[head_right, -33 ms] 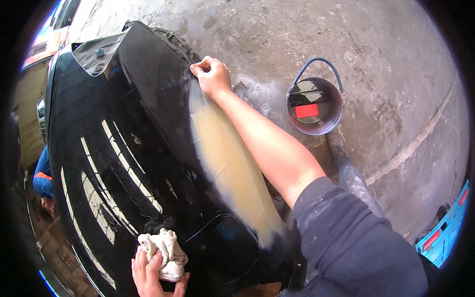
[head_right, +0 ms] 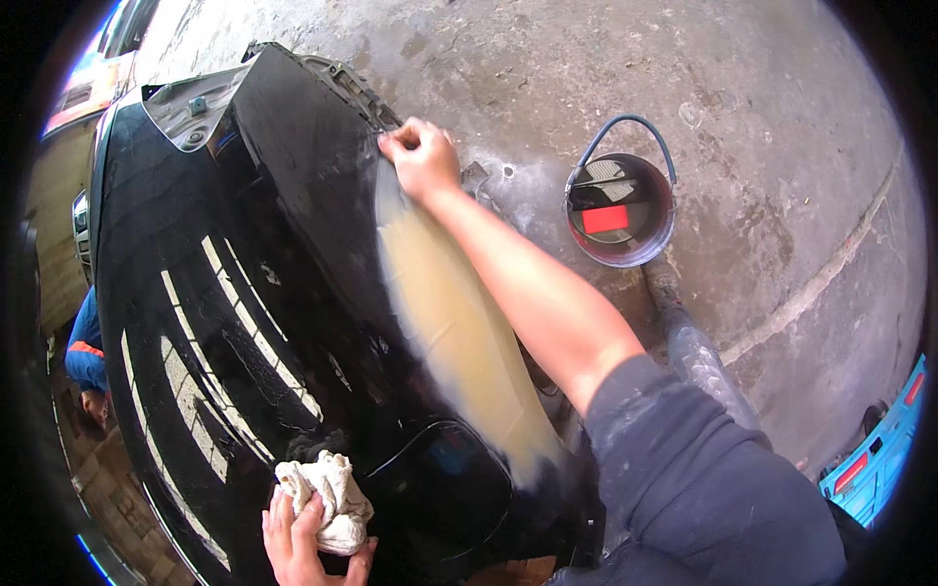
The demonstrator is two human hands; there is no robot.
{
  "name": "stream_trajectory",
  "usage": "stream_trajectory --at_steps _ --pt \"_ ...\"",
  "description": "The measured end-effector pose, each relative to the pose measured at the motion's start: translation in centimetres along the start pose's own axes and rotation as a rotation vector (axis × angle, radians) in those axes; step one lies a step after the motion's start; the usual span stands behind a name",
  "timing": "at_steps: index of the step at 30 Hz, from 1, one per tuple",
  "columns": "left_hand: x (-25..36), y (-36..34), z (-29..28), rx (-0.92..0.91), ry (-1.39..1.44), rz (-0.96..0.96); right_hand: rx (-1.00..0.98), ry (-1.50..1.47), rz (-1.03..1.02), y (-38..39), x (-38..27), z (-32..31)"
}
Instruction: The person applies a beige body filler to a damaged area on a black car door using a spreader, then wipes the surface with a cloth. The person repeatedly dips the spreader into a bucket and spreads the filler over the same region.
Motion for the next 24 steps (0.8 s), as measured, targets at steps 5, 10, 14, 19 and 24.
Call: stream_trajectory --at_steps 5,10,14,19,24 --pt "0.0 0.7 0.0 -0.042 0.016 -0.014 -0.016 0.194 -0.083 6.5 -2.9 -2.2" --pt "0.1 0.8 0.6 -0.052 0.0 -0.017 0.0 -0.045 0.011 -0.3 0.0 0.1" --pt "0.1 1.1 0.4 -0.052 0.013 -0.008 0.003 0.029 0.002 1.9 -0.9 -0.3" --pt "-0.1 1.0 0.5 -0.046 0.014 -0.009 0.033 0.074 -0.055 3.0 -2.6 -0.5" --pt "0.1 1.1 0.3 -0.048 0.009 -0.006 0.046 -0.034 0.02 -1.0 -1.7 0.4"
Point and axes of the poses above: each hand's wrist, its own y-axis away from the middle knuckle, its own z-axis out of the palm, x = y × z, the point moved 8 cm from there along -y, towards the middle knuckle, and after that the axes turned 3 degrees about -x, right-handed, at the moved point
